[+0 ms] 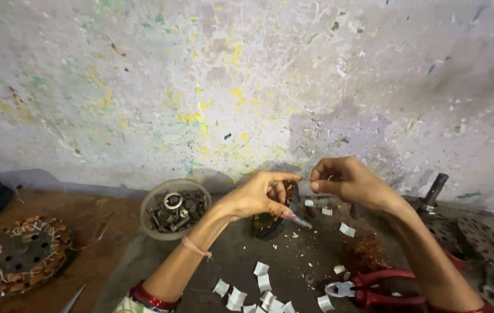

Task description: The person inserts small white insulating pieces into the slots of a cylindrical copper-wound stator core. They repeatedly pick up the pieces from the table and press them into place around the circumference of the component.

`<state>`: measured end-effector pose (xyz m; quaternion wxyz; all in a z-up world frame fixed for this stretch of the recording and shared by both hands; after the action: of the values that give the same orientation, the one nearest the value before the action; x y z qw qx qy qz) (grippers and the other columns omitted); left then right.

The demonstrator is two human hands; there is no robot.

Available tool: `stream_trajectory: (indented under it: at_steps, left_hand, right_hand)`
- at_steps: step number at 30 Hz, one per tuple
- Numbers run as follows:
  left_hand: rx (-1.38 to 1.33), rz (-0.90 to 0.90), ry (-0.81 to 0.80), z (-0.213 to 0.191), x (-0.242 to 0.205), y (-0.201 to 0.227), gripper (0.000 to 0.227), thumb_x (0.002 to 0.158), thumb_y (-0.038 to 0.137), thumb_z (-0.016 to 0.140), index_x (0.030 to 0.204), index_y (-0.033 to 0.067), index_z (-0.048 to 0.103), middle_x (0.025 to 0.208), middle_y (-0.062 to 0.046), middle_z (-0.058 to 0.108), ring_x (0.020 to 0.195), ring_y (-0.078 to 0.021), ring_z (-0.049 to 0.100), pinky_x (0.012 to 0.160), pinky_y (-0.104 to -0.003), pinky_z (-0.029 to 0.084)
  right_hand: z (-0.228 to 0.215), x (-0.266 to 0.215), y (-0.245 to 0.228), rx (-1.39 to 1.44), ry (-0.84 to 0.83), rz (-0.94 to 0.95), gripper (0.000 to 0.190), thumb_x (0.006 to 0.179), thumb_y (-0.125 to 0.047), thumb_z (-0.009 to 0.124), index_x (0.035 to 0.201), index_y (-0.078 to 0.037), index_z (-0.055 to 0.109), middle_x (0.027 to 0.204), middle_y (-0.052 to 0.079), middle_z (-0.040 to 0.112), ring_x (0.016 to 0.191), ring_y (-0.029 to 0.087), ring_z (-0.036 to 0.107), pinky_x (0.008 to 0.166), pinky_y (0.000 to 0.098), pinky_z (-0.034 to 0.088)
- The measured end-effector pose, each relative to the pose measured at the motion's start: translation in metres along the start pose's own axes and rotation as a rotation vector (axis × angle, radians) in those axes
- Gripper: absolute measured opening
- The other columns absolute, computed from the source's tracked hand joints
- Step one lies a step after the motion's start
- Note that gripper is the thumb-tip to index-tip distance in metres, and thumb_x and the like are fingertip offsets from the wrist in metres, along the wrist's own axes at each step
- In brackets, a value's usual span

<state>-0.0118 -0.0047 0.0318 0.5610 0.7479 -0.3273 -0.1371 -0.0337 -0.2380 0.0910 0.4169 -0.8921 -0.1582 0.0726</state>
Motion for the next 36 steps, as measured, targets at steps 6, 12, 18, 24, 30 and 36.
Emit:
stream_trajectory:
  at_steps: [6, 12, 18, 24, 30, 36]
  left_hand:
    - [0.077, 0.027, 0.04, 0.002, 0.003, -0.009, 0.087, 0.063, 0.004, 0.092, 0.142, -0.0025, 0.058, 0.075, 0.003, 0.061, 0.068, -0.0083, 0.057, 0.062, -0.025, 0.05]
    - [0.059, 0.037, 0.019, 0.002, 0.003, -0.01, 0.083, 0.064, 0.003, 0.091, 0.141, -0.0017, 0.061, 0.075, 0.003, 0.061, 0.069, -0.0076, 0.057, 0.063, -0.024, 0.049]
    - [0.002, 0.029, 0.038, 0.001, 0.003, -0.011, 0.085, 0.063, 0.003, 0.09, 0.142, -0.0037, 0.058, 0.076, 0.003, 0.061, 0.07, -0.0071, 0.058, 0.064, -0.025, 0.051]
    - [0.131, 0.033, 0.05, 0.002, 0.0, -0.01, 0.086, 0.063, 0.003, 0.093, 0.141, -0.0042, 0.057, 0.076, 0.002, 0.063, 0.07, -0.0075, 0.059, 0.065, -0.025, 0.051]
    - [0.07, 0.045, 0.055, 0.005, -0.002, -0.011, 0.084, 0.064, 0.002, 0.092, 0.141, -0.0037, 0.057, 0.076, 0.002, 0.06, 0.071, -0.009, 0.056, 0.064, -0.025, 0.049]
    - [0.028, 0.052, 0.029, 0.006, -0.005, -0.006, 0.087, 0.063, 0.001, 0.09, 0.144, 0.0001, 0.056, 0.08, 0.003, 0.057, 0.074, -0.0085, 0.056, 0.067, -0.025, 0.051]
  right_hand:
    - [0.012, 0.005, -0.001, -0.151, -0.1, -0.07, 0.017, 0.081, -0.018, 0.079, 0.094, -0.007, 0.082, 0.071, 0.006, 0.079, 0.054, 0.01, 0.061, 0.05, 0.0314, 0.045]
    - [0.015, 0.006, 0.0, -0.2, 0.096, 0.057, 0.018, 0.082, -0.021, 0.078, 0.098, -0.013, 0.083, 0.08, 0.007, 0.082, 0.059, 0.016, 0.067, 0.054, 0.0345, 0.05]
    - [0.024, 0.005, -0.005, -0.418, 0.211, -0.08, 0.022, 0.084, -0.021, 0.078, 0.105, -0.013, 0.081, 0.09, 0.012, 0.081, 0.069, 0.022, 0.074, 0.069, 0.0391, 0.058]
    - [0.027, 0.005, -0.002, -0.384, 0.186, -0.153, 0.021, 0.086, -0.022, 0.074, 0.105, -0.014, 0.08, 0.087, 0.008, 0.081, 0.065, 0.02, 0.074, 0.066, 0.0387, 0.057]
    - [0.029, 0.001, -0.009, -0.428, 0.191, -0.037, 0.021, 0.09, -0.028, 0.073, 0.107, -0.017, 0.078, 0.065, 0.013, 0.074, 0.055, 0.021, 0.065, 0.059, 0.0405, 0.05]
    - [0.019, 0.005, -0.002, -0.47, 0.294, -0.173, 0.018, 0.088, -0.025, 0.072, 0.102, -0.016, 0.08, 0.062, 0.008, 0.071, 0.049, 0.018, 0.058, 0.054, 0.0386, 0.045]
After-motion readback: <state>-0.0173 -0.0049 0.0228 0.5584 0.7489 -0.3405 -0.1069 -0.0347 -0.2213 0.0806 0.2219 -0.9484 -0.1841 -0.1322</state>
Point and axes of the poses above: each hand's wrist, its own x-axis towards the middle knuckle, its own z-axis out of the palm, y = z × x, the point moved 1 cm from there along x, towards the middle knuckle
